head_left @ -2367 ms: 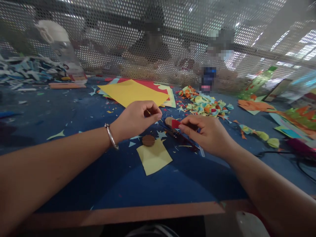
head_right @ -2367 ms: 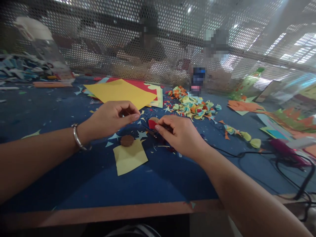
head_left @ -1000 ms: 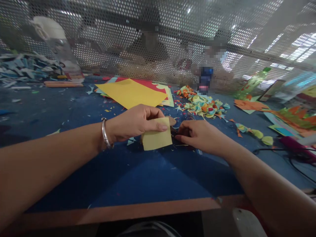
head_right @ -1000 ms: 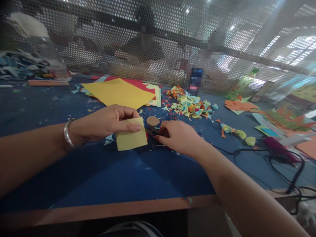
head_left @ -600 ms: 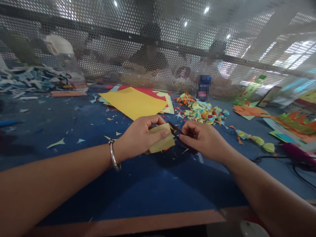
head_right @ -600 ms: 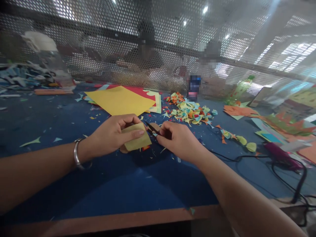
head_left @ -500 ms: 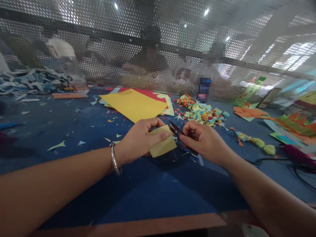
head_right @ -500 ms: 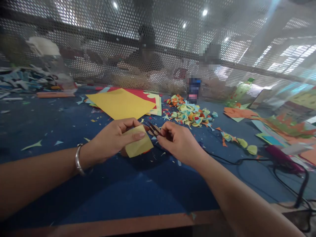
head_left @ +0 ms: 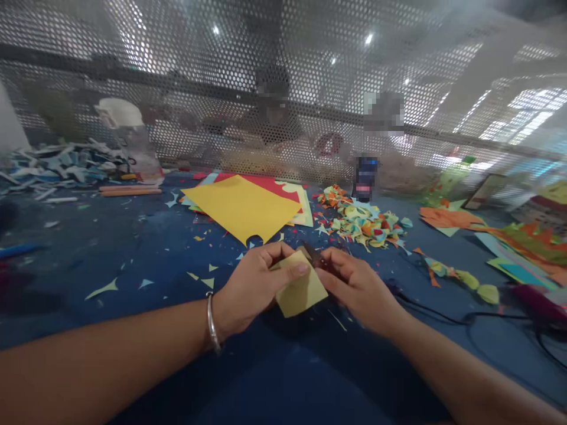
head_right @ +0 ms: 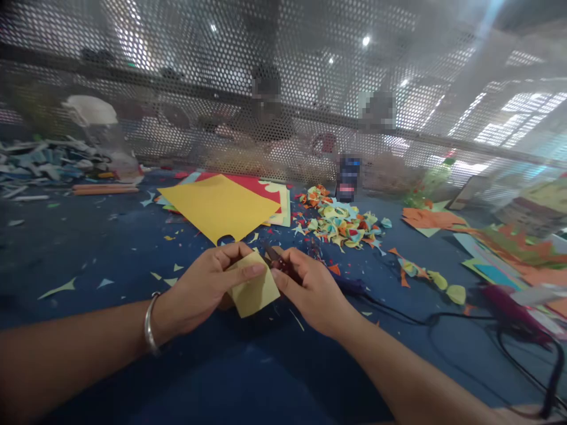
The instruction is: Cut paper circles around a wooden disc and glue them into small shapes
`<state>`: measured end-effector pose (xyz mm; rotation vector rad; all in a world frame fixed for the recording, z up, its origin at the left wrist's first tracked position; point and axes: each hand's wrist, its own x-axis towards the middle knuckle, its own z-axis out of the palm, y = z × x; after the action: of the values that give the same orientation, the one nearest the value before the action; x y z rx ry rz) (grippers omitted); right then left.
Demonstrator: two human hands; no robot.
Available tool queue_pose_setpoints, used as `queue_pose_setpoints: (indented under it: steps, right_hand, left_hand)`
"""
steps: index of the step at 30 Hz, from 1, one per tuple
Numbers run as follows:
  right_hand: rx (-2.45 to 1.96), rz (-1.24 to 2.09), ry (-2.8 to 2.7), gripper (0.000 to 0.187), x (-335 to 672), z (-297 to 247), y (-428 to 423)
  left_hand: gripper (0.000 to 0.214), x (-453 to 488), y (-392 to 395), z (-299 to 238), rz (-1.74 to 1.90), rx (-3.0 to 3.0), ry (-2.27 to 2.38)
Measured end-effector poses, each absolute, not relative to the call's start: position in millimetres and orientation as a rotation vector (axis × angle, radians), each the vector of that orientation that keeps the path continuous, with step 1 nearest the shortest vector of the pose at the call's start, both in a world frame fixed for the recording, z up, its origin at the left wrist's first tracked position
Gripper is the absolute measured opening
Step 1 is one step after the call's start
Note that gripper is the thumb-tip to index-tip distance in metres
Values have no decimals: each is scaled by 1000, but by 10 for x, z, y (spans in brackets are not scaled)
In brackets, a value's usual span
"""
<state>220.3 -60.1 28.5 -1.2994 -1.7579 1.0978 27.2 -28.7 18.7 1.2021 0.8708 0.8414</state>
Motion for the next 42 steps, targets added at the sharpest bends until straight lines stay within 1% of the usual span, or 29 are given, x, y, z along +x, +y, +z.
queue_pose_setpoints:
  steps: [5, 9, 11, 14, 18, 22, 24, 28, 34, 38, 42]
  right_hand:
    - [-1298, 1336, -1595, 31, 2152, 264, -595]
    - [-1283, 1388, -1539, 29, 2124, 258, -592]
    - [-1332, 1342, -1540, 27, 2126, 275, -569]
    - [-1398, 1160, -1555, 26, 2157, 312, -495]
    - [-1424, 958, -1606, 32, 2219, 339, -379]
    - [-1427, 963, -1595, 43, 2273, 311, -325]
    - [-1418, 1000, -1589, 45, 2299, 293, -325]
    - [-1440, 986, -1690, 40, 2341, 305, -358]
    - [-1495, 786, -1928, 32, 2382, 367, -418]
    - [-1523, 716, -1984, 32, 2408, 367, -449]
    - [-1530, 734, -2030, 33, 2407, 376, -468]
  left_hand:
    - [27, 249, -278, 134, 893, 1405, 891]
    - [26, 239, -278, 127, 919, 1462, 923]
    - [26, 242, -268, 138, 932, 1378, 950]
    - [27, 247, -231, 158, 954, 1159, 955]
    - [31, 231, -165, 180, 928, 981, 942]
    - [34, 215, -132, 201, 872, 905, 904]
    - [34, 214, -132, 209, 807, 883, 919]
    - [34, 211, -134, 231, 750, 855, 975]
    - [28, 198, -110, 278, 825, 883, 942]
    - [31, 189, -109, 265, 812, 887, 944]
    - [33, 175, -119, 241, 828, 884, 916]
